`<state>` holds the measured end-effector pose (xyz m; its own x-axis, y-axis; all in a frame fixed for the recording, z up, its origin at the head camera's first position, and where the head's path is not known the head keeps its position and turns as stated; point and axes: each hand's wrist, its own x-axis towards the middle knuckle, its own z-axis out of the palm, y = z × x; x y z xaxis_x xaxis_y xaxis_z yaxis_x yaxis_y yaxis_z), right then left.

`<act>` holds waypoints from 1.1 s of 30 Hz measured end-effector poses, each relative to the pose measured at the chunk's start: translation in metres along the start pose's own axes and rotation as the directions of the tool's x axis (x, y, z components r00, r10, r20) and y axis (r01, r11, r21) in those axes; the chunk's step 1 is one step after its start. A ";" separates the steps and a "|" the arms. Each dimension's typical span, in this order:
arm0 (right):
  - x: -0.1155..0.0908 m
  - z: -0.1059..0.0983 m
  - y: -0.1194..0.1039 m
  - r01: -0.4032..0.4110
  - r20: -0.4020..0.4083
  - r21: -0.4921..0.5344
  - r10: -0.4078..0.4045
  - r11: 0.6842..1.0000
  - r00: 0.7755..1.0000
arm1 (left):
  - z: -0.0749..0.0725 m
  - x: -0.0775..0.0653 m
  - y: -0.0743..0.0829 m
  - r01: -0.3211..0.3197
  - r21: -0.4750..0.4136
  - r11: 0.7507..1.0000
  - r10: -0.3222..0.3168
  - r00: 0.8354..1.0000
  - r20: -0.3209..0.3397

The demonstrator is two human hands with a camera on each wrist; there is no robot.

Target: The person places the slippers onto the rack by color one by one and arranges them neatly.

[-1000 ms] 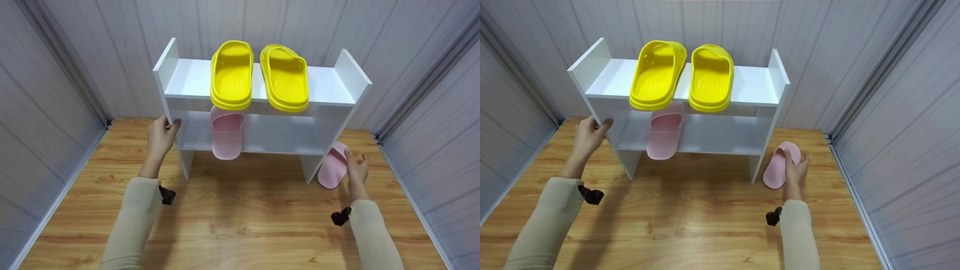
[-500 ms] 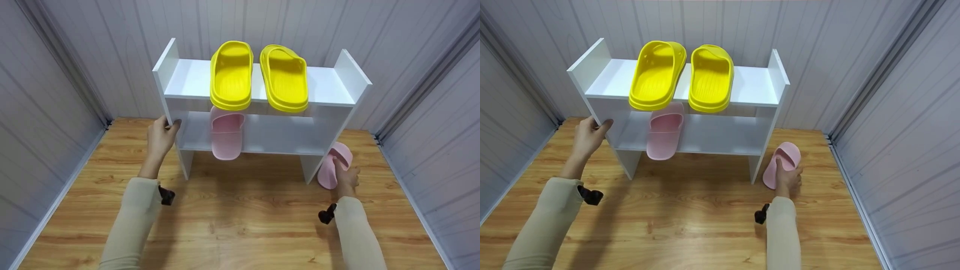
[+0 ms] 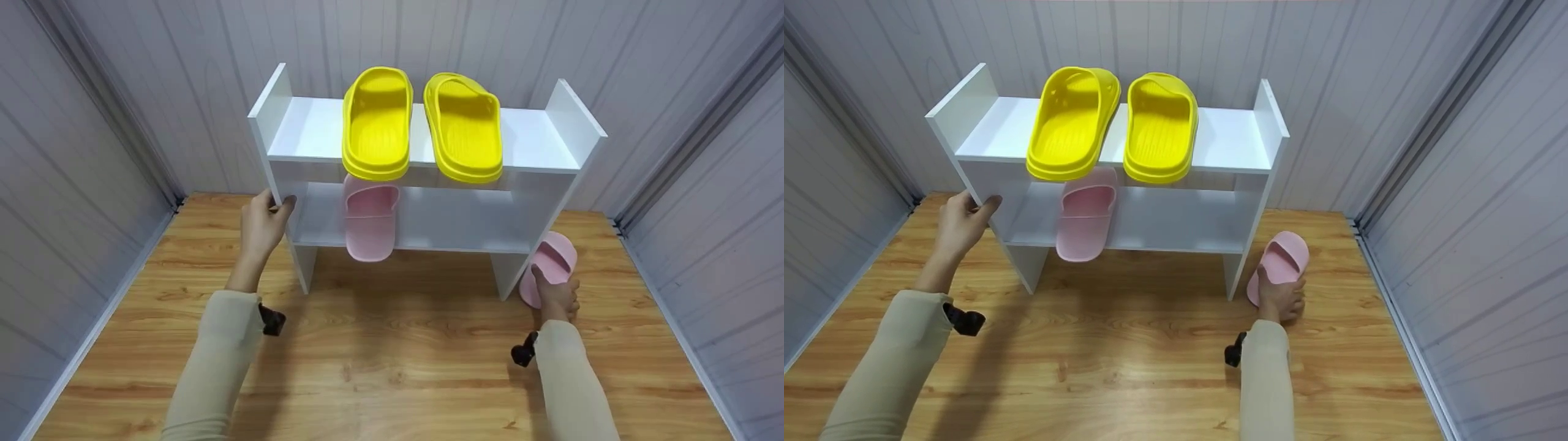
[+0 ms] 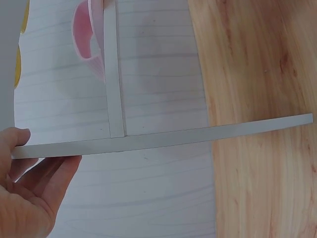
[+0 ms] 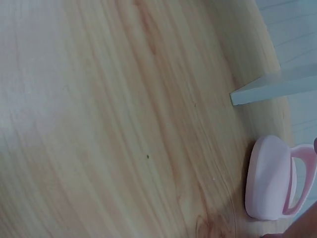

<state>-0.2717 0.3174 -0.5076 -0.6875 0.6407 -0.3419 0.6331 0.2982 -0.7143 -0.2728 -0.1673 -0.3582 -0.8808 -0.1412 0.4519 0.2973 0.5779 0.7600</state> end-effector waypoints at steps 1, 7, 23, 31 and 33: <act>0.000 0.000 0.000 -0.001 0.005 -0.002 0.001 1.000 1.000 | 0.000 0.000 0.000 -0.001 -0.003 1.000 0.001 1.000 -0.003; -0.001 0.006 0.000 0.023 0.020 -0.009 -0.023 1.000 1.000 | 0.000 0.000 0.000 -0.001 -0.015 1.000 0.001 1.000 -0.005; -0.005 0.017 0.001 0.064 0.020 -0.174 -0.061 0.983 0.998 | 0.001 0.000 0.001 -0.024 -0.025 0.999 0.024 1.000 -0.005; -0.002 0.016 0.003 0.090 0.040 -0.231 -0.083 0.969 0.996 | 0.001 0.002 -0.002 0.006 0.006 1.000 -0.006 1.000 -0.002; -0.002 0.016 0.003 0.093 0.037 -0.226 -0.087 0.970 0.996 | 0.000 0.002 -0.002 0.008 0.007 1.000 -0.008 1.000 -0.003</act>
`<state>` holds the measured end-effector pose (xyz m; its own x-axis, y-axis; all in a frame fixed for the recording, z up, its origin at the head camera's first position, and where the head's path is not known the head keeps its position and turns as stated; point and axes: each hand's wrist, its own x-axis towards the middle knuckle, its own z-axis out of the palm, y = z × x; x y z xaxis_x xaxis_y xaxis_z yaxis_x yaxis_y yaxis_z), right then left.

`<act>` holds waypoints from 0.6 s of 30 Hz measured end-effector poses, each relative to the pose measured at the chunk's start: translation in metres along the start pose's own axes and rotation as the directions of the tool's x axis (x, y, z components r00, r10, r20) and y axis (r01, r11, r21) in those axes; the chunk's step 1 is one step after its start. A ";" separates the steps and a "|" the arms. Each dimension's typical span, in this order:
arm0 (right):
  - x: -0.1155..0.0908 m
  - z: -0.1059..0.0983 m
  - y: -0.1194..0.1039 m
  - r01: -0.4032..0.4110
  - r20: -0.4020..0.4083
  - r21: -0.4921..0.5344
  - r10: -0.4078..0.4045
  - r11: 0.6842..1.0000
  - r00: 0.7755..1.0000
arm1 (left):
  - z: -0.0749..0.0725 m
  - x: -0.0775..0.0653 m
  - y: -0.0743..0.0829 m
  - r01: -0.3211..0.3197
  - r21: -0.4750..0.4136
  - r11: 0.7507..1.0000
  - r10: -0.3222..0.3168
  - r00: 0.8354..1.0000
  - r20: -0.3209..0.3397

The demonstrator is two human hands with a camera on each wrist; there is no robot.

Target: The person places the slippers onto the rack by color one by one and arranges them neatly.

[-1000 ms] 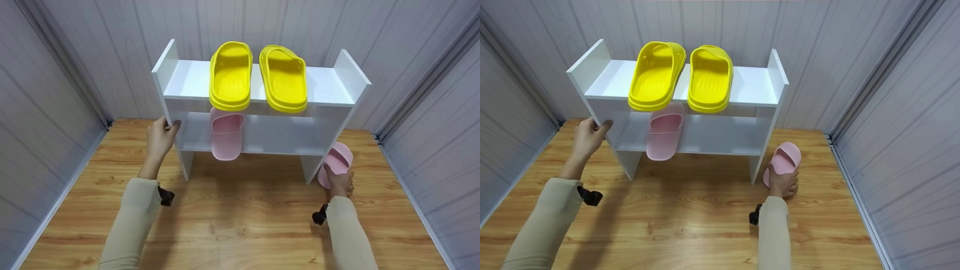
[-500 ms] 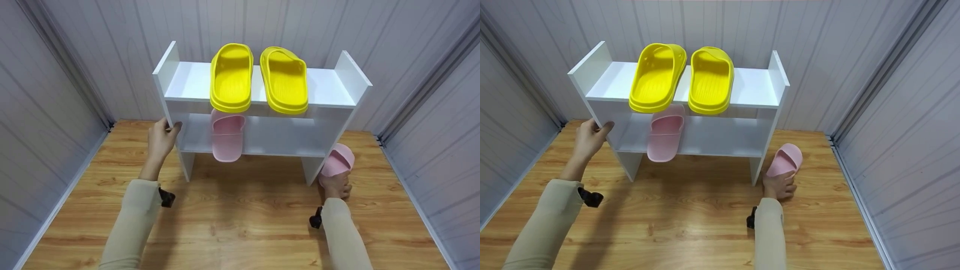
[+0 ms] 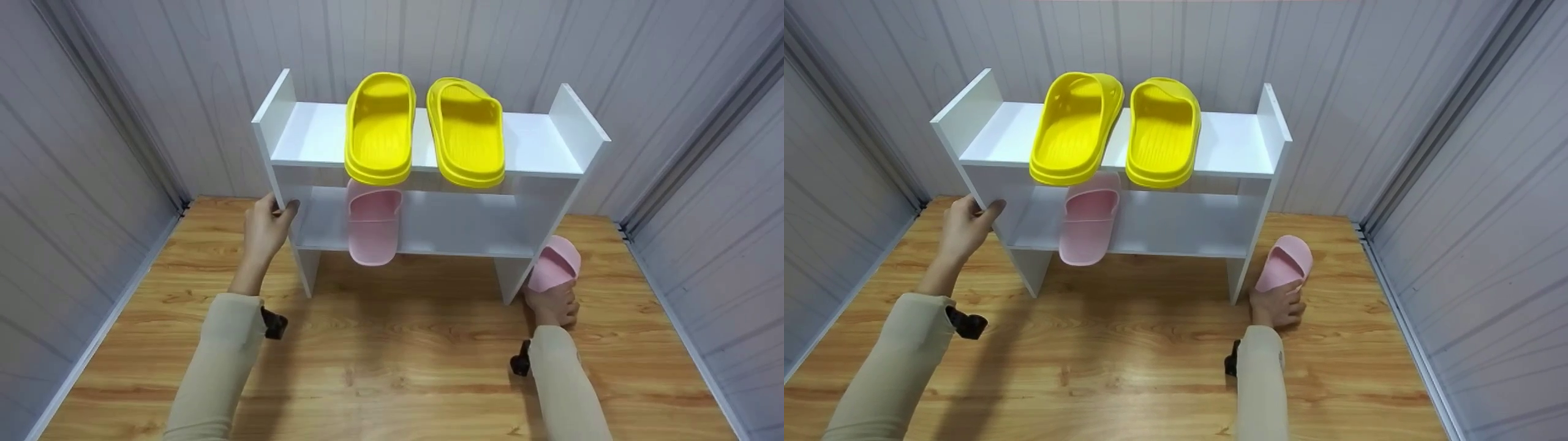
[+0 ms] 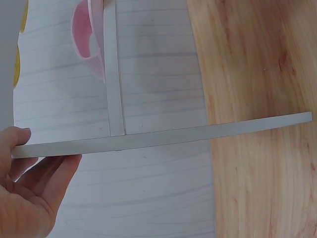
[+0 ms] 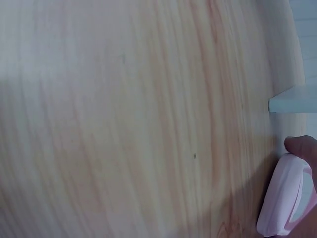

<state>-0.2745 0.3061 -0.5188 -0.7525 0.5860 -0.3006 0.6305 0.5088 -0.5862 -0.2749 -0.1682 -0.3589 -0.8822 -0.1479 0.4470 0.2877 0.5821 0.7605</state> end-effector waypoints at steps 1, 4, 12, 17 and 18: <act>0.000 0.000 0.000 0.003 -0.002 0.006 -0.003 1.000 1.000 | 0.000 0.000 0.000 0.000 -0.004 1.000 0.000 1.000 0.000; 0.003 -0.001 0.002 0.010 -0.008 0.021 -0.010 1.000 1.000 | 0.000 0.000 0.000 -0.002 -0.007 1.000 0.002 1.000 -0.003; 0.008 -0.009 0.006 -0.010 -0.083 0.048 0.014 0.999 0.996 | 0.000 -0.001 0.001 -0.011 -0.011 1.000 0.011 1.000 -0.015; 0.011 -0.013 0.009 -0.021 -0.111 0.060 0.028 0.998 0.993 | -0.001 -0.001 0.001 -0.003 0.000 1.000 0.003 1.000 -0.012; 0.011 -0.014 0.009 -0.019 -0.115 0.060 0.026 0.998 0.993 | -0.001 -0.001 0.001 -0.003 0.002 1.000 0.003 1.000 -0.009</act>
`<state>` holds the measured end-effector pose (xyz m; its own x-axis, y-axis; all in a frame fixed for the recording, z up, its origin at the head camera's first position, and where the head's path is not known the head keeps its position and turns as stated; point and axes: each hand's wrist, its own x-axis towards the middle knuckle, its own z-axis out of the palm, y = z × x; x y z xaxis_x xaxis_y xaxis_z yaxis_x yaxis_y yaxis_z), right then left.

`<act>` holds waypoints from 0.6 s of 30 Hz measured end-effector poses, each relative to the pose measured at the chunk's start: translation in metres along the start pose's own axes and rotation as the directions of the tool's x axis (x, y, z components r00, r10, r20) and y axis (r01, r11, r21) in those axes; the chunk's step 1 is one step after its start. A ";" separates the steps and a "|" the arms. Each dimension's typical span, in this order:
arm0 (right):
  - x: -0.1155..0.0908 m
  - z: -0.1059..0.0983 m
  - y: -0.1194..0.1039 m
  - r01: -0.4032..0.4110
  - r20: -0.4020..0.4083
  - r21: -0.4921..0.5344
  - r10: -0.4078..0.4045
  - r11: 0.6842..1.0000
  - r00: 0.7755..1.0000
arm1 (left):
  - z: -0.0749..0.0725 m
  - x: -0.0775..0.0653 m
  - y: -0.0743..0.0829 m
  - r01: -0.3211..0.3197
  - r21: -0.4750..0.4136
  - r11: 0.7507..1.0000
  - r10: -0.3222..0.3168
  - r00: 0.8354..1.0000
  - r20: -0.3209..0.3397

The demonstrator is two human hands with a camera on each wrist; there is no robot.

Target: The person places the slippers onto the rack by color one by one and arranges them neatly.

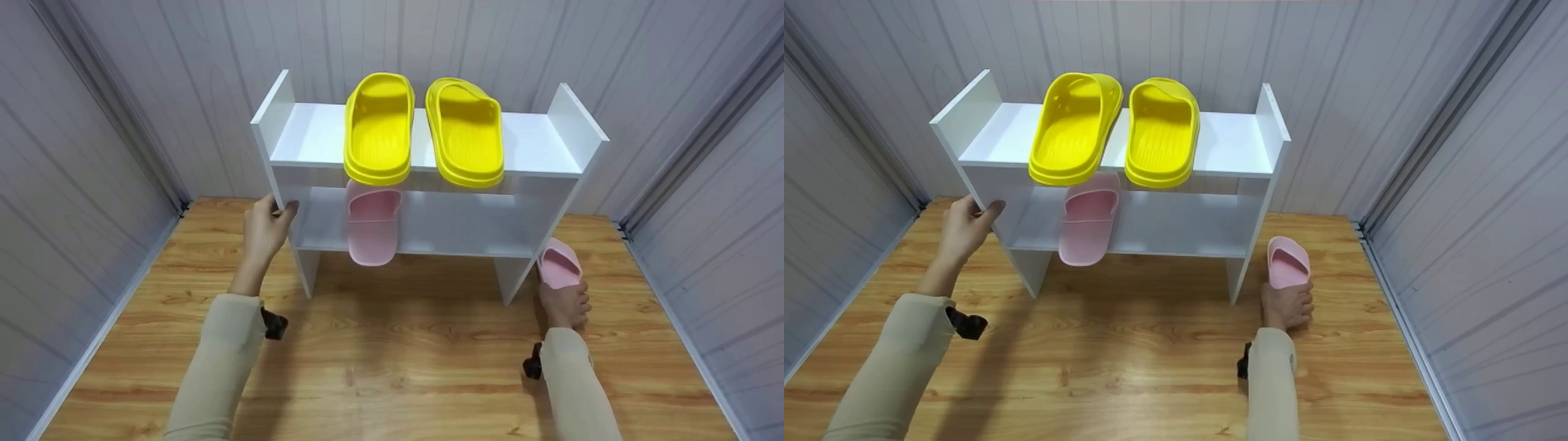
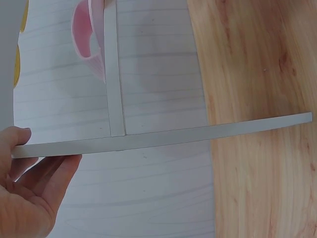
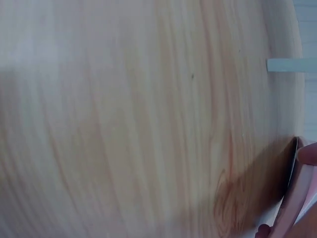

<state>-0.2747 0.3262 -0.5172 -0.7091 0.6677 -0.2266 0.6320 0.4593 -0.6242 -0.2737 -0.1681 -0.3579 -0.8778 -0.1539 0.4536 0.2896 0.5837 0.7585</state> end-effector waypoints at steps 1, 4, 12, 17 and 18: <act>0.000 -0.001 0.000 0.003 -0.004 -0.002 -0.003 1.000 1.000 | 0.000 0.000 0.000 -0.001 -0.002 1.000 0.001 1.000 0.003; 0.000 -0.002 0.001 0.017 -0.014 0.000 -0.017 1.000 1.000 | 0.000 0.000 0.000 -0.005 -0.008 1.000 0.005 1.000 0.005; 0.001 -0.004 0.009 0.042 0.019 -0.075 -0.040 0.996 0.999 | 0.001 0.000 -0.001 -0.016 -0.024 1.000 0.016 1.000 -0.006; 0.003 -0.006 0.013 0.006 0.058 -0.114 0.001 0.993 0.998 | 0.001 0.000 -0.001 -0.012 -0.022 1.000 0.012 1.000 -0.004; 0.004 -0.007 0.014 -0.002 0.060 -0.118 0.009 0.993 0.998 | 0.001 0.000 -0.001 -0.013 -0.020 1.000 0.013 1.000 -0.003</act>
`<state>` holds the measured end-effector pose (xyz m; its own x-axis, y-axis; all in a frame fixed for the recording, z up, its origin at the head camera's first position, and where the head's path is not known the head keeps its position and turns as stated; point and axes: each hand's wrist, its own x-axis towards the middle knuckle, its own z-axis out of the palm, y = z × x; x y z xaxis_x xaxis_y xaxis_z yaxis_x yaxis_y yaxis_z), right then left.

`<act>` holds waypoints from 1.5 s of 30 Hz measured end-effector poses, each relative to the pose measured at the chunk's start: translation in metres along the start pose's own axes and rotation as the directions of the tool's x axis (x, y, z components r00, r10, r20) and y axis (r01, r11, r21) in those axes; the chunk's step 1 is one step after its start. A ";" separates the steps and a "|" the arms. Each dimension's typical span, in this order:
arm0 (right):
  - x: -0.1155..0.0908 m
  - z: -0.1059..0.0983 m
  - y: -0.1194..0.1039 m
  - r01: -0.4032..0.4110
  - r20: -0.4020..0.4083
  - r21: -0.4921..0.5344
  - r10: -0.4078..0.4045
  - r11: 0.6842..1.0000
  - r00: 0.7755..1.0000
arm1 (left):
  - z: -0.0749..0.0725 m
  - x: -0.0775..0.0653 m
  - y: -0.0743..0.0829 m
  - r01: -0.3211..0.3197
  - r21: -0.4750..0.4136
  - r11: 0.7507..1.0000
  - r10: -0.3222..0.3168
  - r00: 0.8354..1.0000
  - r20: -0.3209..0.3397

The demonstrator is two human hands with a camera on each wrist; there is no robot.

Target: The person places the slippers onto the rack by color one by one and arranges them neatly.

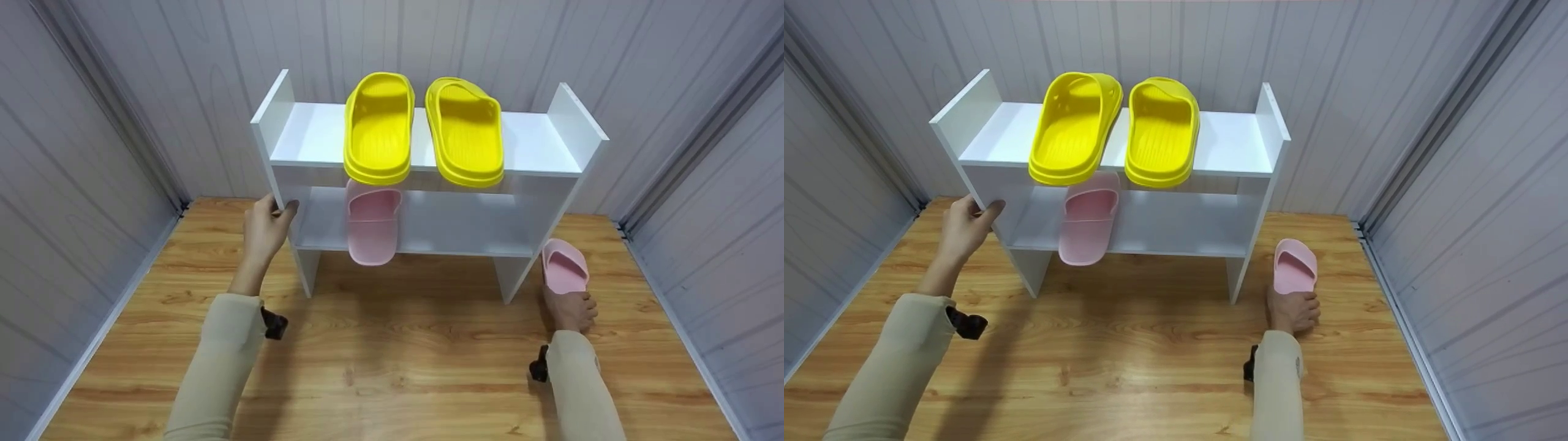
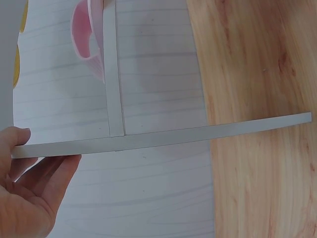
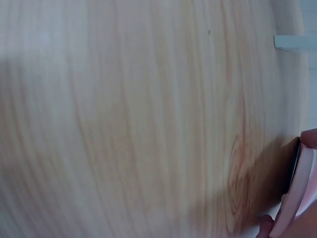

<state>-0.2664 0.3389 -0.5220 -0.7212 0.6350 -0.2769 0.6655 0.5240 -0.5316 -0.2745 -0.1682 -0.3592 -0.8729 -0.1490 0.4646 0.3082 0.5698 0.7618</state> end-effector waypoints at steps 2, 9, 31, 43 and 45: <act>0.001 -0.001 0.002 -0.016 0.005 -0.009 0.016 1.000 1.000 | 0.000 0.000 0.000 -0.002 0.007 1.000 0.002 1.000 -0.001; 0.003 -0.009 0.006 -0.039 0.032 -0.030 0.040 0.999 0.999 | -0.001 -0.001 0.001 -0.005 0.012 1.000 0.005 1.000 -0.009; 0.017 -0.062 0.039 0.405 0.149 -0.089 -0.390 0.910 0.909 | 0.000 0.000 0.002 0.010 -0.026 1.000 -0.010 1.000 0.003; 0.023 -0.099 0.050 0.644 0.290 -0.109 -0.596 0.757 0.749 | -0.001 -0.001 0.002 0.007 -0.018 1.000 -0.006 1.000 0.008; 0.022 -0.104 0.050 0.679 0.296 -0.116 -0.627 0.725 0.720 | -0.001 -0.001 0.002 0.004 -0.020 1.000 -0.004 1.000 0.011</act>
<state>-0.2291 0.4383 -0.4710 -0.9939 -0.0394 -0.1027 0.0150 0.8767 -0.4807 -0.2726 -0.1674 -0.3578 -0.8783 -0.1422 0.4564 0.3121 0.5526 0.7728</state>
